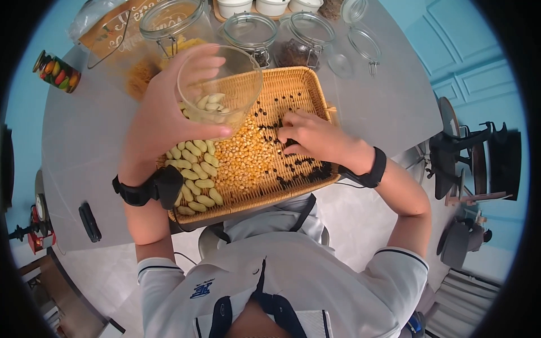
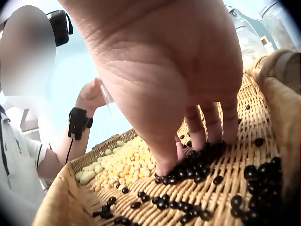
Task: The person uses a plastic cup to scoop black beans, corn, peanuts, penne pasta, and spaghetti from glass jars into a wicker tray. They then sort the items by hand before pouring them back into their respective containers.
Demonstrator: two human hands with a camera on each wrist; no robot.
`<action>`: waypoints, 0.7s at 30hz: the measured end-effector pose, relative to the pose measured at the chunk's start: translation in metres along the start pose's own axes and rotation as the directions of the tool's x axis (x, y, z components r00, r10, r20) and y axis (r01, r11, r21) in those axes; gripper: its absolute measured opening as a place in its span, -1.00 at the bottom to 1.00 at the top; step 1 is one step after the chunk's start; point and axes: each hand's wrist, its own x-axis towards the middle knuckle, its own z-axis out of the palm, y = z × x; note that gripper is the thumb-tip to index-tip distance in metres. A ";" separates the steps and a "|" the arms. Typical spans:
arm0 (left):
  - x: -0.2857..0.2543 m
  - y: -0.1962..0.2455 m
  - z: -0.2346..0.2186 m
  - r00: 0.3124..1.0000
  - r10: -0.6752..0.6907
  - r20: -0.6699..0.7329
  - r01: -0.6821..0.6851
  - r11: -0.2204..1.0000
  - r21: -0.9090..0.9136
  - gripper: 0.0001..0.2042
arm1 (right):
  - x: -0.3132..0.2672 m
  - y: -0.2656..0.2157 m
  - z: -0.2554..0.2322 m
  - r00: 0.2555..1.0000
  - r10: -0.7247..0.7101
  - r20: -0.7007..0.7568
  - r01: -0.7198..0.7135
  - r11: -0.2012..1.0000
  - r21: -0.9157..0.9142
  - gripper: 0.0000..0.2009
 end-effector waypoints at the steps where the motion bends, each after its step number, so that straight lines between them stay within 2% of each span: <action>1: 0.000 -0.001 0.001 1.000 0.005 0.005 -0.005 1.000 -0.007 -0.03 | -0.002 0.002 0.002 0.999 -0.015 0.036 0.015 1.000 -0.005 -0.75; 3: 0.001 -0.001 0.002 1.000 -0.004 0.012 0.005 1.000 -0.029 -0.03 | -0.009 0.009 0.006 0.993 -0.042 0.110 0.044 0.999 -0.015 -0.77; 6: 0.000 0.001 0.003 0.999 -0.030 0.035 0.032 0.999 -0.043 -0.02 | -0.021 0.003 -0.004 0.987 -0.071 0.146 0.073 0.997 -0.011 -0.76; 9: 0.000 0.003 0.001 0.997 -0.035 0.072 0.036 0.999 -0.005 -0.02 | -0.030 -0.003 -0.015 0.957 -0.063 0.283 0.078 0.996 -0.043 -0.77; 15: -0.001 -0.001 0.003 0.995 -0.030 0.098 0.029 1.000 0.011 -0.01 | -0.033 -0.012 -0.019 0.909 -0.062 0.411 0.152 0.970 -0.190 -0.75; 18: 0.000 -0.004 0.002 0.993 -0.033 0.111 0.031 0.999 0.021 -0.01 | -0.038 -0.009 -0.009 0.942 -0.142 0.304 0.219 0.947 -0.235 -0.74; 21: -0.001 -0.002 0.001 0.991 -0.054 0.124 0.048 0.998 0.050 -0.01 | -0.040 -0.010 -0.006 0.950 -0.167 0.265 0.245 0.924 -0.293 -0.80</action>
